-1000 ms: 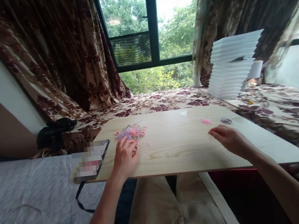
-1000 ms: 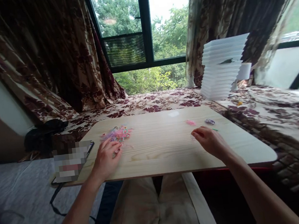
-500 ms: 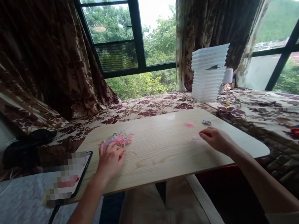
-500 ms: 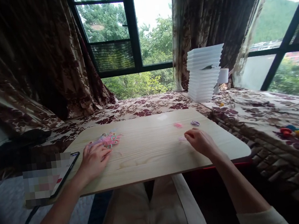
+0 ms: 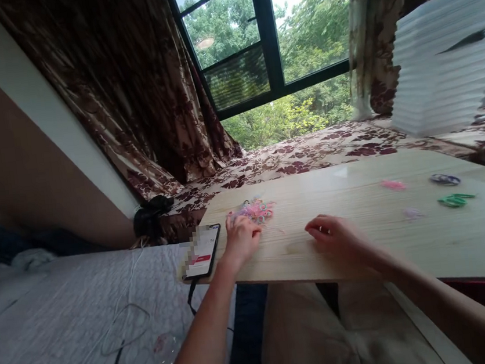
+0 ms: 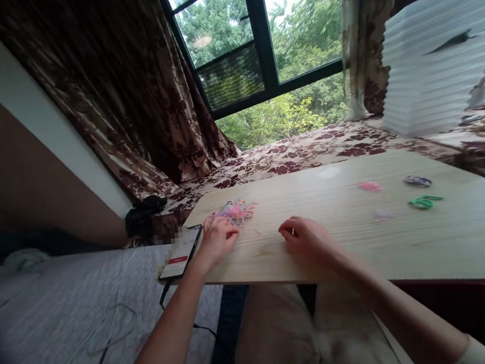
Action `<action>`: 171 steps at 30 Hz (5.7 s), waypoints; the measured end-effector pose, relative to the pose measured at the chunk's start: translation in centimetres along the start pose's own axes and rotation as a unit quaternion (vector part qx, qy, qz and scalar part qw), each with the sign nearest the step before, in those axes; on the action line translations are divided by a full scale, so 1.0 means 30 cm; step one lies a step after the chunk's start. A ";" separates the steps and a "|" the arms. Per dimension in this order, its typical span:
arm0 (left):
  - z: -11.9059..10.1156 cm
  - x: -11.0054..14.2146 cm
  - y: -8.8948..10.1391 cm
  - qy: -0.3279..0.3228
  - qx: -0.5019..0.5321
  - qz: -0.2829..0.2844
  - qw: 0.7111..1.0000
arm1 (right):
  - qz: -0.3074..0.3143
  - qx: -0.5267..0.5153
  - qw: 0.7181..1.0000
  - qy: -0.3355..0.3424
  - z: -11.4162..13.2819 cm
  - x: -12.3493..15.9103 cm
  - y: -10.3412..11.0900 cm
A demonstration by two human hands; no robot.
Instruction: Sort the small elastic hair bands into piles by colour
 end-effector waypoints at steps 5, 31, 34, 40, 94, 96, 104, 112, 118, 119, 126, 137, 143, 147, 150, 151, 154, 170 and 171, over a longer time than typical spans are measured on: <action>-0.035 -0.023 -0.011 0.001 -0.001 -0.002 1.000 | -0.024 0.055 0.998 0.003 0.019 -0.023 -0.041; -0.163 -0.034 -0.011 -0.004 0.123 0.020 0.992 | -0.053 -0.042 0.996 0.061 0.037 -0.006 -0.031; -0.183 -0.030 -0.014 0.011 0.145 0.022 0.989 | -0.055 -0.054 0.995 0.062 0.033 -0.008 -0.033; -0.188 -0.027 -0.022 0.023 0.199 0.017 0.980 | -0.060 -0.059 0.993 0.082 0.027 -0.010 -0.041; -0.176 0.015 -0.032 0.142 0.284 0.048 0.947 | -0.033 -0.032 0.998 0.035 0.026 -0.018 -0.029; -0.184 0.015 -0.035 0.162 0.310 0.066 0.935 | -0.019 -0.032 0.999 0.027 0.029 -0.017 -0.029; -0.192 0.007 -0.059 0.146 0.282 0.050 0.947 | -0.018 -0.014 1.000 0.011 0.027 -0.016 -0.030; -0.243 -0.018 -0.100 0.080 0.167 -0.044 0.982 | -0.060 0.099 0.993 -0.022 0.003 0.013 0.031; -0.296 -0.029 -0.120 0.062 0.164 -0.050 0.983 | -0.123 0.158 0.979 -0.046 -0.152 0.074 0.270; -0.304 -0.030 -0.122 0.058 0.163 -0.050 0.984 | -0.126 0.166 0.976 -0.055 -0.193 0.084 0.319; -0.348 -0.020 -0.150 0.038 0.167 -0.028 0.985 | -0.111 0.262 0.948 -0.144 -0.417 0.149 0.537; -0.354 0.010 -0.181 0.016 0.150 -0.001 0.989 | -0.078 0.340 0.933 -0.091 -0.411 0.179 0.489; -0.352 0.010 -0.185 0.014 0.157 0.001 0.987 | -0.075 0.341 0.932 -0.095 -0.399 0.180 0.490; -0.353 0.011 -0.184 0.010 0.154 -0.003 0.988 | -0.079 0.346 0.926 -0.132 -0.398 0.130 0.517; -0.355 0.011 -0.182 0.006 0.157 -0.007 0.988 | -0.068 0.347 0.918 -0.180 -0.419 0.058 0.533; -0.355 0.011 -0.181 0.006 0.159 -0.008 0.987 | -0.064 0.347 0.916 -0.193 -0.429 0.031 0.534; -0.356 0.012 -0.180 0.005 0.168 -0.013 0.986 | -0.058 0.350 0.908 -0.223 -0.465 -0.040 0.526; -0.345 0.011 -0.168 0.023 0.238 -0.120 0.964 | -0.085 0.265 0.941 -0.194 -0.358 -0.032 0.507; -0.343 0.011 -0.165 0.032 0.243 -0.121 0.962 | -0.093 0.213 0.960 -0.154 -0.332 -0.019 0.451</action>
Point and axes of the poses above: each hand's wrist, its own x-axis away from the middle knuckle, its own y-axis out of the back of the hand, z = x × y, the point moved 4 cm from there along -x, towards the middle knuckle, and after that the axes turned 6 degrees about -z, right-handed, at the moved point
